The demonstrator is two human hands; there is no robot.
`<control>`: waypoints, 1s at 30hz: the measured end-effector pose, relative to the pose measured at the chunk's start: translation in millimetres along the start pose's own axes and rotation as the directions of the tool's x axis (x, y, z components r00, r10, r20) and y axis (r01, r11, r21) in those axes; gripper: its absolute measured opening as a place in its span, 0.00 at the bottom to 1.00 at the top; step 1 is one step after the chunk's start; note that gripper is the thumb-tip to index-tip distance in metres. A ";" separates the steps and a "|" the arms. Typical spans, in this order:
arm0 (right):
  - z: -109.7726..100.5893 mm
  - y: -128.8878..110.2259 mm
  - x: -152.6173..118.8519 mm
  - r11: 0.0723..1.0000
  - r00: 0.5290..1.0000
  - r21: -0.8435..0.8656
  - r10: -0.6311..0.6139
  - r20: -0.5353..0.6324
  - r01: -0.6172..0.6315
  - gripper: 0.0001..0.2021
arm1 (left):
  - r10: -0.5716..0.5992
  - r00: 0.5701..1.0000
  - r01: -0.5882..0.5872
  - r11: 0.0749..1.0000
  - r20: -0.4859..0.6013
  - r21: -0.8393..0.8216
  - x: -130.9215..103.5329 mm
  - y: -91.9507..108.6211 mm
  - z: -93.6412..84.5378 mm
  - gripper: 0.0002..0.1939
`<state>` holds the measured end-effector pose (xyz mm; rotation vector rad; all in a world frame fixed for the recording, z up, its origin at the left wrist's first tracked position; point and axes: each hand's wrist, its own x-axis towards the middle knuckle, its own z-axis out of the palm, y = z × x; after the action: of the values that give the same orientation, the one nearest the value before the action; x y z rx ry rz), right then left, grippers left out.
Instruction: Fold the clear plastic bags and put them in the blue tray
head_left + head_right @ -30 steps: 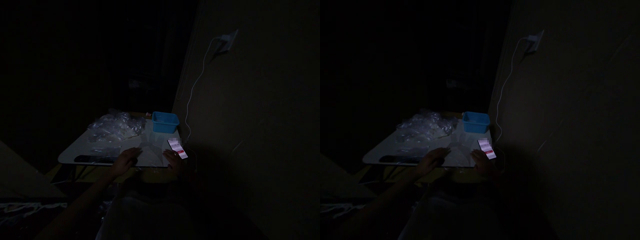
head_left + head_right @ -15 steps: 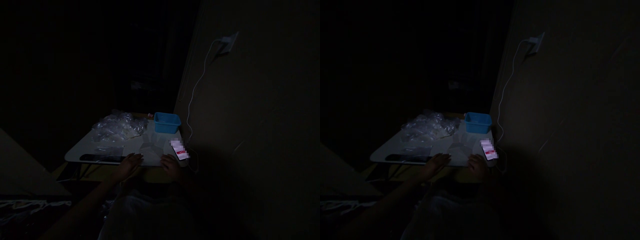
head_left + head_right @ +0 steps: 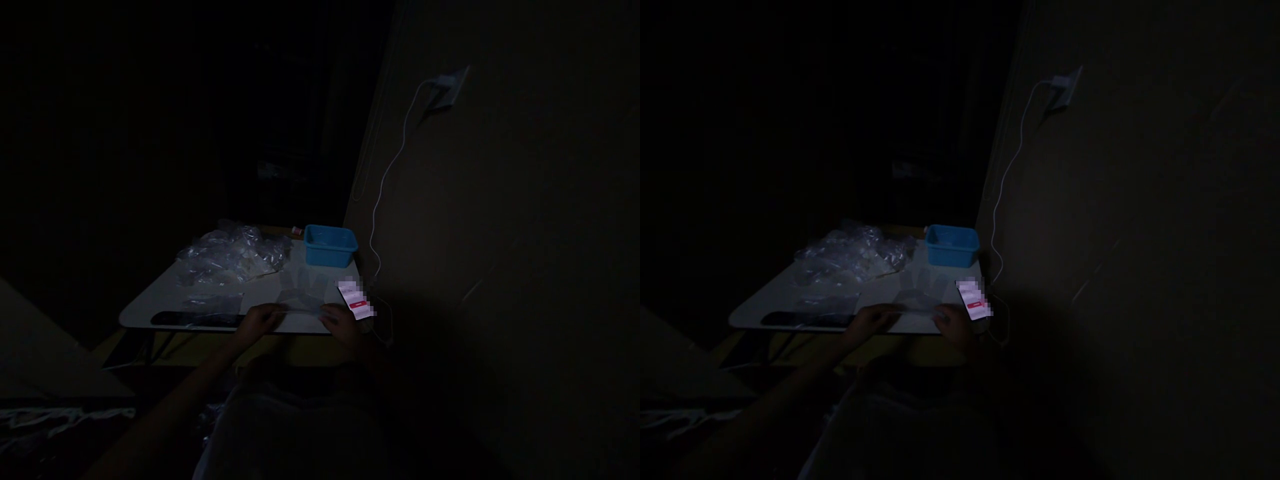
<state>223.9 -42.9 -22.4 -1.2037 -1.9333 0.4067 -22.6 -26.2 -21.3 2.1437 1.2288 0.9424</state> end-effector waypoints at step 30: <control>15.5 35.8 36.8 0.997 0.999 0.059 0.052 -0.005 -0.052 0.13 | -0.180 0.984 0.175 0.957 -0.002 -0.232 27.2 -5.0 -14.5 0.22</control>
<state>225.3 8.5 -37.6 -1.2176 -1.8743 0.4831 -26.6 1.1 -6.8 1.8145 1.2338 0.9823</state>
